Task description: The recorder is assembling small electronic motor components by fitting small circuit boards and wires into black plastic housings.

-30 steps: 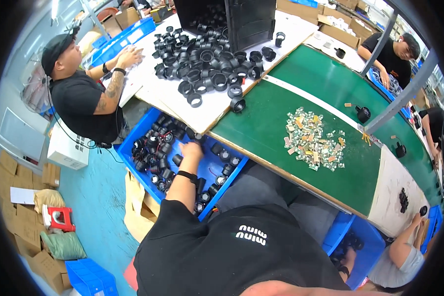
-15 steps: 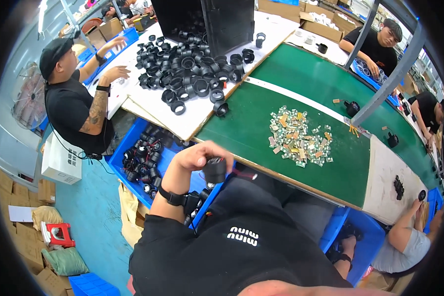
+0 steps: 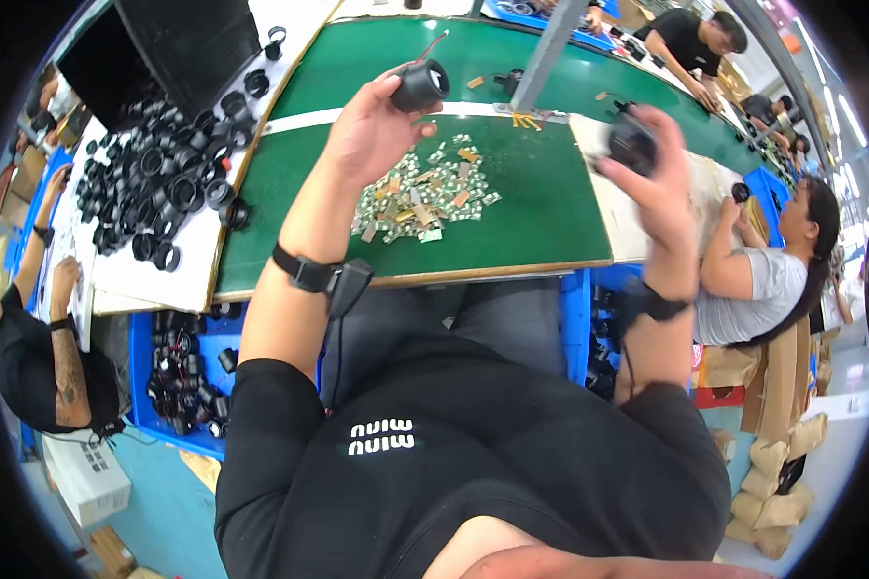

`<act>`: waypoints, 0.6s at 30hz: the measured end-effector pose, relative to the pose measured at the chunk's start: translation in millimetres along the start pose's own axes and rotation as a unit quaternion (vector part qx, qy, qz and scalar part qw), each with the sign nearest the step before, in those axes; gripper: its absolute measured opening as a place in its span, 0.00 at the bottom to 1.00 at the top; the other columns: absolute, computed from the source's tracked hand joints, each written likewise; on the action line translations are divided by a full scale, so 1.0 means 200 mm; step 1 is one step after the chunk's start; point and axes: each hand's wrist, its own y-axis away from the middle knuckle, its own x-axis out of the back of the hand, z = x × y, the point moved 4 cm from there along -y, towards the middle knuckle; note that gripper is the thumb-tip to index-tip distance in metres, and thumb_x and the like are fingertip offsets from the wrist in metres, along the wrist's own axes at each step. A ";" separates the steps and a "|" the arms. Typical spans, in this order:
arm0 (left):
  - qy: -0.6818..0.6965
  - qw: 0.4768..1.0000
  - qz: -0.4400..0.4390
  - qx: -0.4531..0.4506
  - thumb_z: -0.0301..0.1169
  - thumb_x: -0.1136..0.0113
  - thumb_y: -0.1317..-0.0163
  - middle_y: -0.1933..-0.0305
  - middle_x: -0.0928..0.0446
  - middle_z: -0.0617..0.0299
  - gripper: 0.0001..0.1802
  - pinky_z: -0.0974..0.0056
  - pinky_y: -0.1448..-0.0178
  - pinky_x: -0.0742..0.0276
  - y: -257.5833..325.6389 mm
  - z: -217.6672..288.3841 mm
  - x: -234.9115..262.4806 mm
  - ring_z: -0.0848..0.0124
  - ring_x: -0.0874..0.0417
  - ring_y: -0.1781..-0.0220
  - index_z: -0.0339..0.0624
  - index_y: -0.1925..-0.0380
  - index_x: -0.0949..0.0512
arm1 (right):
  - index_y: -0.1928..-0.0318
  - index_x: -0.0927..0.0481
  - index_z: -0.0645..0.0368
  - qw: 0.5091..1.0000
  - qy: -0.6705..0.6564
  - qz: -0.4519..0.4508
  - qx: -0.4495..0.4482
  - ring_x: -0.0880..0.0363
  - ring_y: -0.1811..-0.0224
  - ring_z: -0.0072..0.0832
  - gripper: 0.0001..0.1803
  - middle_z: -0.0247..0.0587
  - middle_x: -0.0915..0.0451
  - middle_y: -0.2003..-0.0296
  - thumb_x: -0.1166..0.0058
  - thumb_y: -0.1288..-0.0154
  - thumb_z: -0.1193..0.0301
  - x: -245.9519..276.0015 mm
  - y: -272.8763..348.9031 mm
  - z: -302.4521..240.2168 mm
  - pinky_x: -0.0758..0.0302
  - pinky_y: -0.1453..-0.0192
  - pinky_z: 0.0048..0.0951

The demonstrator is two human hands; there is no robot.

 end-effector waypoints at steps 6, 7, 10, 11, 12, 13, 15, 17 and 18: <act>-0.084 0.984 0.109 -0.117 0.27 0.39 0.29 0.39 0.22 0.51 0.25 0.51 0.36 0.22 -0.13 -0.17 0.10 0.59 0.21 0.36 0.32 0.33 0.28 | 0.40 0.26 0.61 0.909 -0.383 -0.144 -0.074 0.18 0.47 0.28 0.32 0.38 0.19 0.51 0.27 0.44 0.82 -0.76 -0.43 0.23 0.18 0.43 0.32; -0.169 0.964 0.144 -0.147 0.21 0.36 0.33 0.38 0.23 0.49 0.28 0.53 0.33 0.22 -0.09 -0.18 0.12 0.60 0.22 0.34 0.30 0.34 0.28 | 0.41 0.24 0.61 0.871 -0.463 -0.140 -0.088 0.18 0.46 0.28 0.27 0.37 0.19 0.51 0.29 0.40 0.78 -0.81 -0.45 0.27 0.18 0.43 0.34; -0.263 0.931 0.182 -0.177 0.10 0.31 0.43 0.36 0.24 0.51 0.35 0.59 0.27 0.23 -0.08 -0.17 0.11 0.61 0.22 0.31 0.31 0.34 0.27 | 0.43 0.21 0.58 0.827 -0.549 -0.078 -0.093 0.20 0.43 0.27 0.17 0.34 0.17 0.50 0.39 0.26 0.63 -0.98 -0.47 0.48 0.19 0.46 0.35; -0.327 0.906 0.151 -0.220 0.10 0.30 0.43 0.35 0.24 0.53 0.36 0.58 0.26 0.24 -0.08 -0.16 0.09 0.61 0.23 0.30 0.32 0.33 0.27 | 0.44 0.20 0.59 0.833 -0.537 -0.038 -0.127 0.19 0.49 0.25 0.18 0.34 0.17 0.52 0.41 0.24 0.60 -1.02 -0.44 0.54 0.20 0.50 0.32; -0.388 0.877 0.117 -0.258 0.09 0.30 0.44 0.34 0.24 0.56 0.36 0.57 0.24 0.25 -0.07 -0.16 0.06 0.61 0.24 0.29 0.32 0.33 0.27 | 0.44 0.20 0.60 0.837 -0.523 0.005 -0.162 0.17 0.55 0.24 0.19 0.33 0.16 0.54 0.43 0.22 0.58 -1.04 -0.41 0.59 0.21 0.53 0.29; -0.418 0.863 0.105 -0.264 0.07 0.31 0.45 0.33 0.24 0.57 0.37 0.58 0.21 0.27 -0.06 -0.16 0.06 0.61 0.23 0.29 0.34 0.33 0.26 | 0.44 0.19 0.59 0.855 -0.473 -0.011 -0.213 0.20 0.61 0.18 0.22 0.31 0.16 0.59 0.50 0.19 0.53 -1.04 -0.39 0.63 0.25 0.62 0.26; -0.466 0.843 0.108 -0.246 0.08 0.30 0.45 0.32 0.24 0.56 0.37 0.57 0.21 0.28 -0.04 -0.13 0.03 0.61 0.24 0.28 0.33 0.33 0.26 | 0.44 0.18 0.58 0.890 -0.420 -0.021 -0.175 0.22 0.64 0.17 0.22 0.30 0.17 0.62 0.50 0.19 0.53 -1.04 -0.38 0.59 0.27 0.64 0.26; -0.488 0.840 0.107 -0.212 0.07 0.30 0.45 0.28 0.25 0.53 0.38 0.55 0.20 0.27 -0.05 -0.13 0.00 0.62 0.25 0.26 0.32 0.32 0.26 | 0.48 0.16 0.57 0.942 -0.309 -0.041 -0.126 0.24 0.66 0.16 0.20 0.30 0.19 0.67 0.52 0.17 0.54 -1.00 -0.40 0.54 0.27 0.64 0.25; -0.486 0.842 0.108 -0.205 0.07 0.30 0.45 0.28 0.25 0.53 0.38 0.55 0.20 0.27 -0.05 -0.14 0.01 0.62 0.25 0.26 0.32 0.32 0.26 | 0.48 0.16 0.57 0.941 -0.309 -0.039 -0.133 0.24 0.66 0.16 0.20 0.30 0.19 0.67 0.52 0.17 0.54 -1.00 -0.40 0.54 0.27 0.64 0.25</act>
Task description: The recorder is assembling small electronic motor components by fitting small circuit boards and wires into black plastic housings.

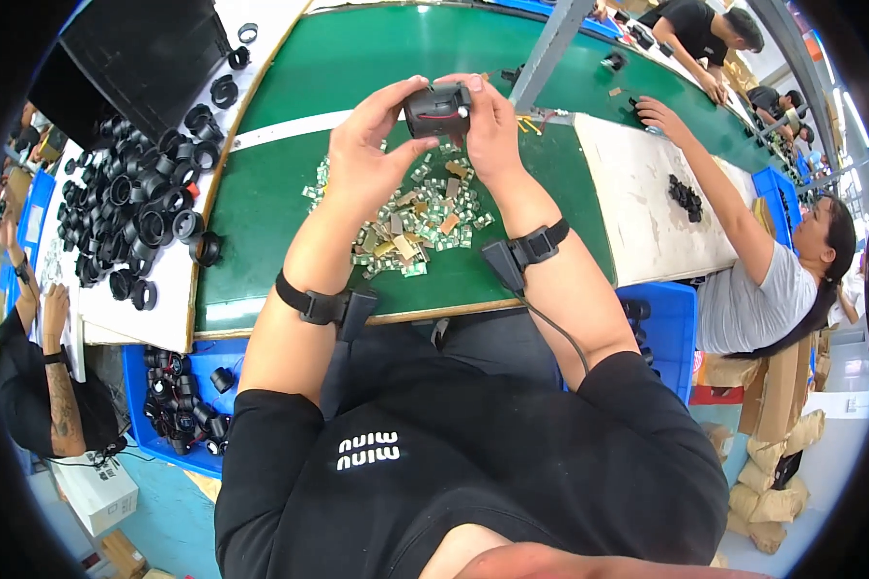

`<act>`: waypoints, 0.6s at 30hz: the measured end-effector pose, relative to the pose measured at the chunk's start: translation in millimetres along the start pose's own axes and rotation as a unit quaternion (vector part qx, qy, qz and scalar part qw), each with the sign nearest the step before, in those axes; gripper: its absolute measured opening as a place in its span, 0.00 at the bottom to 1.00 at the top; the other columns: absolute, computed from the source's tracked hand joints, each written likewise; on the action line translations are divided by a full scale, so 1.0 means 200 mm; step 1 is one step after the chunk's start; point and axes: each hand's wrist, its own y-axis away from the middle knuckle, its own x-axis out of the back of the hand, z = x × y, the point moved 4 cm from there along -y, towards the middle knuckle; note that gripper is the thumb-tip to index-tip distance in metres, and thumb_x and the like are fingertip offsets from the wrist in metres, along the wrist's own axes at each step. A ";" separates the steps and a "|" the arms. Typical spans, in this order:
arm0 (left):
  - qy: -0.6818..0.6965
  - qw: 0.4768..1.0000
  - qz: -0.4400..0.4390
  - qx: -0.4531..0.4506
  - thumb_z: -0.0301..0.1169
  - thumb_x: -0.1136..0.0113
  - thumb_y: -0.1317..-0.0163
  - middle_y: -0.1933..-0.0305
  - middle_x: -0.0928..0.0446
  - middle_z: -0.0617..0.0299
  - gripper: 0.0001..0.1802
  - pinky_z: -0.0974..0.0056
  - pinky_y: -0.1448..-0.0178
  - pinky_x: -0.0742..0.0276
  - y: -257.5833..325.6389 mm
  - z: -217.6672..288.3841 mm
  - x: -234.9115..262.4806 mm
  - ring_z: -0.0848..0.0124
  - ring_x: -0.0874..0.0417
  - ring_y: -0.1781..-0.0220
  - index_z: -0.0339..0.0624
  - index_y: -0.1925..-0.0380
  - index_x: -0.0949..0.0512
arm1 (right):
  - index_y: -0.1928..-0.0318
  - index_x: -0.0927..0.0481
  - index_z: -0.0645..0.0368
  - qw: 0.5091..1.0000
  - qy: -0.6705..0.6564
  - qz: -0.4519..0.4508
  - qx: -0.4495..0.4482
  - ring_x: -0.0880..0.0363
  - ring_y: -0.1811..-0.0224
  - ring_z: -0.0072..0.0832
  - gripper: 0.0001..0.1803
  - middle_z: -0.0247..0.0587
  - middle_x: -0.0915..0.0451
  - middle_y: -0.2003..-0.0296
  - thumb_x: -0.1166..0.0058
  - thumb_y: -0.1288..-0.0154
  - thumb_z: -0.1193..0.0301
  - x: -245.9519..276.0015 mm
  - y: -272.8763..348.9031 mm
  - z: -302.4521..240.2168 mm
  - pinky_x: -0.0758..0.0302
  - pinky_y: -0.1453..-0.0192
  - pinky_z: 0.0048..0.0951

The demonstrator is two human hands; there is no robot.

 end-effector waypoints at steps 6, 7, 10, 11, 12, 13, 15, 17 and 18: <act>-0.115 0.991 0.002 -0.068 0.21 0.19 0.51 0.33 0.19 0.53 0.40 0.60 0.28 0.19 0.00 -0.01 0.02 0.63 0.16 0.34 0.48 0.34 0.19 | 0.51 0.17 0.61 0.979 0.080 0.007 0.186 0.21 0.63 0.17 0.21 0.30 0.17 0.66 0.50 0.18 0.55 -0.01 0.03 -0.07 0.24 0.59 0.27; -0.173 0.980 0.008 -0.098 0.25 0.17 0.53 0.35 0.17 0.54 0.41 0.61 0.35 0.15 0.00 0.01 0.01 0.62 0.13 0.37 0.53 0.35 0.18 | 0.51 0.19 0.62 0.974 0.101 0.011 0.204 0.21 0.65 0.20 0.22 0.34 0.16 0.67 0.52 0.17 0.53 0.00 0.03 -0.07 0.23 0.60 0.29; -0.254 0.953 0.006 -0.164 0.26 0.17 0.54 0.35 0.17 0.53 0.43 0.60 0.36 0.15 0.01 0.04 0.00 0.58 0.13 0.37 0.53 0.33 0.19 | 0.49 0.22 0.61 0.940 0.182 0.032 0.287 0.19 0.69 0.28 0.24 0.41 0.16 0.68 0.58 0.16 0.52 -0.04 0.07 -0.10 0.23 0.61 0.31; -0.255 0.953 0.006 -0.161 0.26 0.17 0.54 0.35 0.17 0.53 0.43 0.60 0.36 0.15 0.02 0.05 0.00 0.58 0.13 0.37 0.53 0.33 0.19 | 0.49 0.22 0.61 0.941 0.181 0.032 0.285 0.19 0.69 0.28 0.24 0.41 0.16 0.68 0.58 0.16 0.52 -0.05 0.08 -0.10 0.23 0.61 0.31; -0.267 0.949 0.000 -0.168 0.27 0.17 0.53 0.35 0.18 0.51 0.42 0.60 0.36 0.15 0.02 0.07 -0.02 0.57 0.13 0.37 0.51 0.33 0.20 | 0.49 0.24 0.61 0.938 0.190 0.025 0.288 0.18 0.69 0.32 0.25 0.45 0.17 0.68 0.61 0.15 0.51 -0.06 0.09 -0.11 0.22 0.60 0.33; -0.279 0.944 -0.006 -0.176 0.28 0.18 0.52 0.35 0.18 0.49 0.42 0.59 0.35 0.16 0.02 0.08 -0.03 0.55 0.14 0.36 0.50 0.32 0.21 | 0.48 0.26 0.61 0.935 0.199 0.018 0.292 0.17 0.68 0.37 0.26 0.48 0.17 0.68 0.64 0.14 0.50 -0.07 0.10 -0.11 0.22 0.60 0.35; -0.269 0.953 -0.015 -0.138 0.28 0.20 0.48 0.35 0.18 0.49 0.39 0.59 0.36 0.16 0.03 0.09 -0.04 0.56 0.14 0.36 0.48 0.32 0.21 | 0.48 0.27 0.61 0.948 0.195 0.025 0.251 0.17 0.68 0.39 0.26 0.50 0.17 0.69 0.66 0.14 0.49 -0.09 0.10 -0.04 0.21 0.59 0.37; -0.258 0.960 -0.023 -0.103 0.28 0.22 0.43 0.35 0.18 0.49 0.36 0.59 0.37 0.16 0.02 0.05 -0.02 0.57 0.14 0.36 0.46 0.32 0.21 | 0.48 0.29 0.61 0.948 0.227 0.032 0.221 0.18 0.67 0.42 0.30 0.52 0.19 0.70 0.70 0.13 0.45 -0.08 0.08 0.00 0.22 0.58 0.41; -0.219 0.968 -0.018 -0.117 0.23 0.28 0.37 0.34 0.18 0.49 0.30 0.62 0.35 0.18 0.01 0.03 0.01 0.60 0.14 0.37 0.38 0.33 0.22 | 0.48 0.29 0.61 0.948 0.227 0.029 0.220 0.18 0.67 0.42 0.30 0.52 0.19 0.70 0.70 0.13 0.45 -0.08 0.07 0.00 0.22 0.58 0.41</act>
